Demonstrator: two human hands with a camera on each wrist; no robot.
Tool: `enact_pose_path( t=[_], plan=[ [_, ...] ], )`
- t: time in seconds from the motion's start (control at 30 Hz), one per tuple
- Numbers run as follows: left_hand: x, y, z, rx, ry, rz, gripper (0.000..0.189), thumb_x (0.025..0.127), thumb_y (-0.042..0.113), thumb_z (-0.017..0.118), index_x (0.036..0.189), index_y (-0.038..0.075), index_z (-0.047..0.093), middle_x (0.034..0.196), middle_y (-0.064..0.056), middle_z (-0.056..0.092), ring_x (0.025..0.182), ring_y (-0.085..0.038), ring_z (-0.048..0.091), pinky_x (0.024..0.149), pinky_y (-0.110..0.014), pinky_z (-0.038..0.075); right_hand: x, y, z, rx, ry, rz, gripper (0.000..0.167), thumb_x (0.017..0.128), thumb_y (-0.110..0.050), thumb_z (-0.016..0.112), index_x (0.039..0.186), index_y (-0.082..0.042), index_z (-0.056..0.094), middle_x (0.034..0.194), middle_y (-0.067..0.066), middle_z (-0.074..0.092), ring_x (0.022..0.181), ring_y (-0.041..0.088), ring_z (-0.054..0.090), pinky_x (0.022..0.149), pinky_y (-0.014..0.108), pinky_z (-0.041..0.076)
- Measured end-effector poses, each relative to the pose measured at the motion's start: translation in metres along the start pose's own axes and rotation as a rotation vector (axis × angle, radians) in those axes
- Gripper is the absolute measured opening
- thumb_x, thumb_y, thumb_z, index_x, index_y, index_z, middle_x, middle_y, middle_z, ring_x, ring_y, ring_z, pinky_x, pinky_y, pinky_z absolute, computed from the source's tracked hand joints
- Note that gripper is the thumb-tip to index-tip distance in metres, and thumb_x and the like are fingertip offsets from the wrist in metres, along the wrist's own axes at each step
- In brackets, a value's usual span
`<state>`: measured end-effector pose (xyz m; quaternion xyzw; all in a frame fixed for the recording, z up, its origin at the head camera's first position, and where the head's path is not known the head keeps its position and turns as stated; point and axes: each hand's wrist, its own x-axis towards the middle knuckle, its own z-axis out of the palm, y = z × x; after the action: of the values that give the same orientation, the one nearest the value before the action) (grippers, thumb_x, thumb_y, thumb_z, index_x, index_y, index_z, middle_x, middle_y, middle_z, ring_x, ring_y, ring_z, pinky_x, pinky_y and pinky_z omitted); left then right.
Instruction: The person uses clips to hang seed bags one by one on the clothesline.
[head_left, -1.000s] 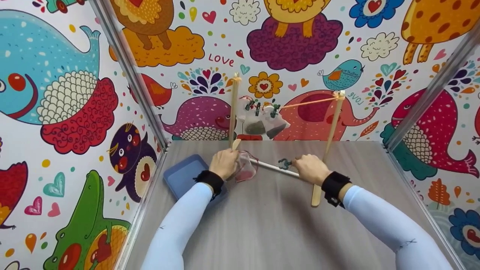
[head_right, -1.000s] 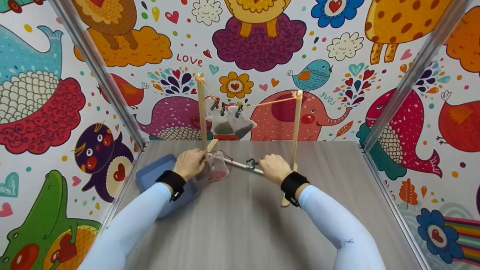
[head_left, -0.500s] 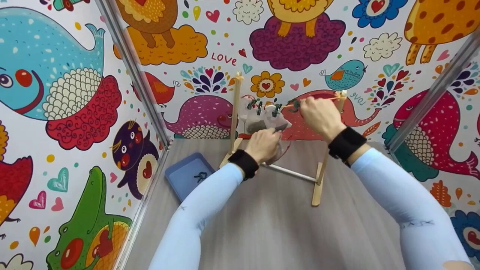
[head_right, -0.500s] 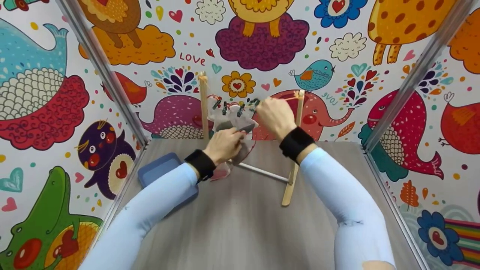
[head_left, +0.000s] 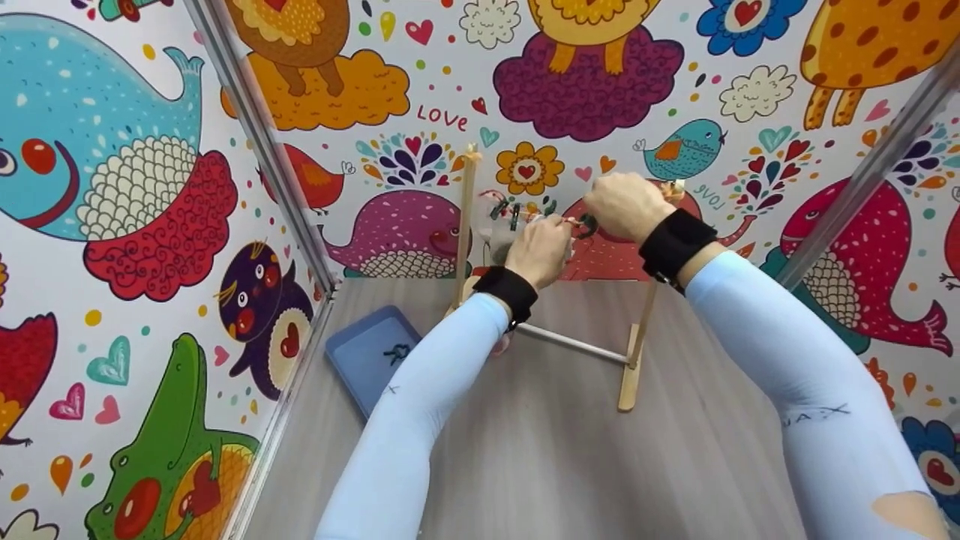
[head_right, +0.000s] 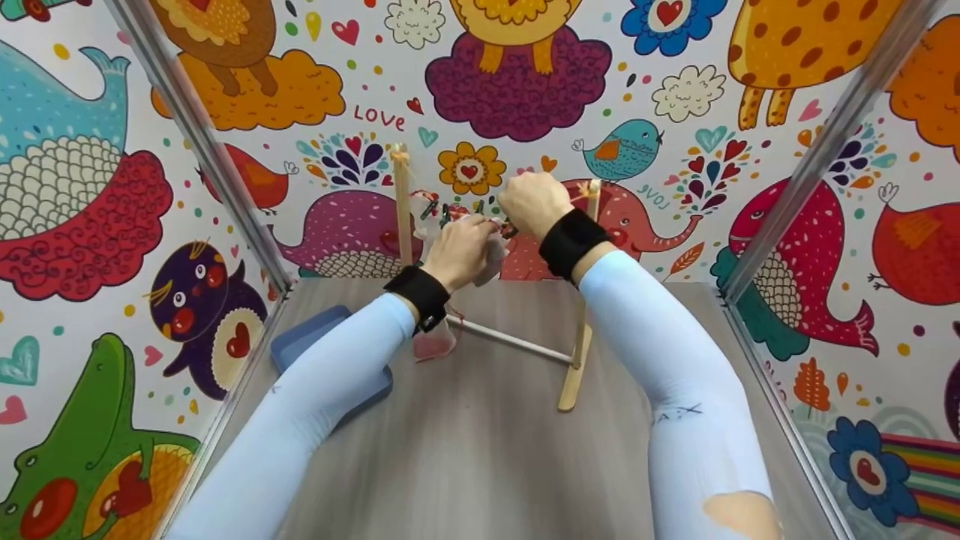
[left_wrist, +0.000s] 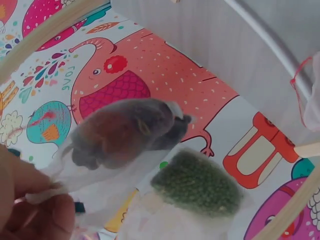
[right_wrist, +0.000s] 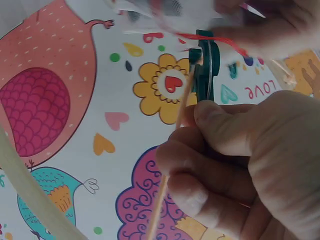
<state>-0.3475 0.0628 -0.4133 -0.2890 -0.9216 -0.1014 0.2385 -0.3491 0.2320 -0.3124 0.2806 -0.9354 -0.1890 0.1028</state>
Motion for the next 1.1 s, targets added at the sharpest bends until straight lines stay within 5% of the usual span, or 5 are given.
enact_pose_path(
  t=[0.23,0.53,0.77,0.97,1.1],
  plan=[
    [0.003,-0.002,-0.005,-0.042,0.008,0.013,0.022,0.103,0.006,0.073,0.122,0.011,0.085,0.124,-0.004,0.085,0.109,-0.028,0.085,0.096,-0.040,0.069,0.001,0.000,0.010,0.030,0.074,0.008,0.020,0.098,0.007,0.063,0.082,0.000,0.073,0.079,0.023,0.073,0.071,0.041,0.072,0.070,0.059,0.069],
    [0.003,-0.001,-0.005,-0.080,0.051,0.005,0.023,0.104,0.001,0.071,0.120,0.010,0.085,0.121,-0.003,0.085,0.109,-0.023,0.085,0.093,-0.035,0.069,-0.002,0.007,0.017,0.210,0.060,-0.017,0.017,0.090,0.005,0.067,0.076,-0.003,0.066,0.066,0.013,0.058,0.061,0.036,0.062,0.064,0.056,0.066],
    [-0.005,-0.005,-0.005,-0.175,0.075,-0.018,0.019,0.106,0.002,0.070,0.118,0.008,0.083,0.121,-0.006,0.082,0.111,-0.025,0.083,0.098,-0.038,0.068,-0.009,0.002,0.030,0.248,0.132,-0.024,0.031,0.086,-0.017,0.084,0.071,-0.010,0.058,0.063,0.000,0.037,0.059,0.024,0.042,0.054,0.041,0.043],
    [-0.028,-0.029,-0.013,-0.339,0.146,0.071,0.013,0.102,0.004,0.073,0.113,0.003,0.080,0.121,-0.012,0.082,0.109,-0.030,0.082,0.100,-0.039,0.067,-0.026,-0.001,0.056,0.257,0.330,0.019,0.020,0.092,-0.021,0.086,0.096,-0.004,0.074,0.074,0.013,0.067,0.062,0.034,0.063,0.061,0.054,0.062],
    [-0.055,-0.068,-0.016,-0.353,0.177,0.035,0.016,0.100,0.002,0.071,0.114,0.000,0.079,0.116,-0.017,0.082,0.105,-0.033,0.082,0.098,-0.041,0.068,-0.046,-0.008,0.082,0.268,0.515,0.087,0.028,0.098,-0.023,0.083,0.111,0.000,0.076,0.085,0.019,0.076,0.065,0.036,0.069,0.059,0.052,0.063]
  ],
)
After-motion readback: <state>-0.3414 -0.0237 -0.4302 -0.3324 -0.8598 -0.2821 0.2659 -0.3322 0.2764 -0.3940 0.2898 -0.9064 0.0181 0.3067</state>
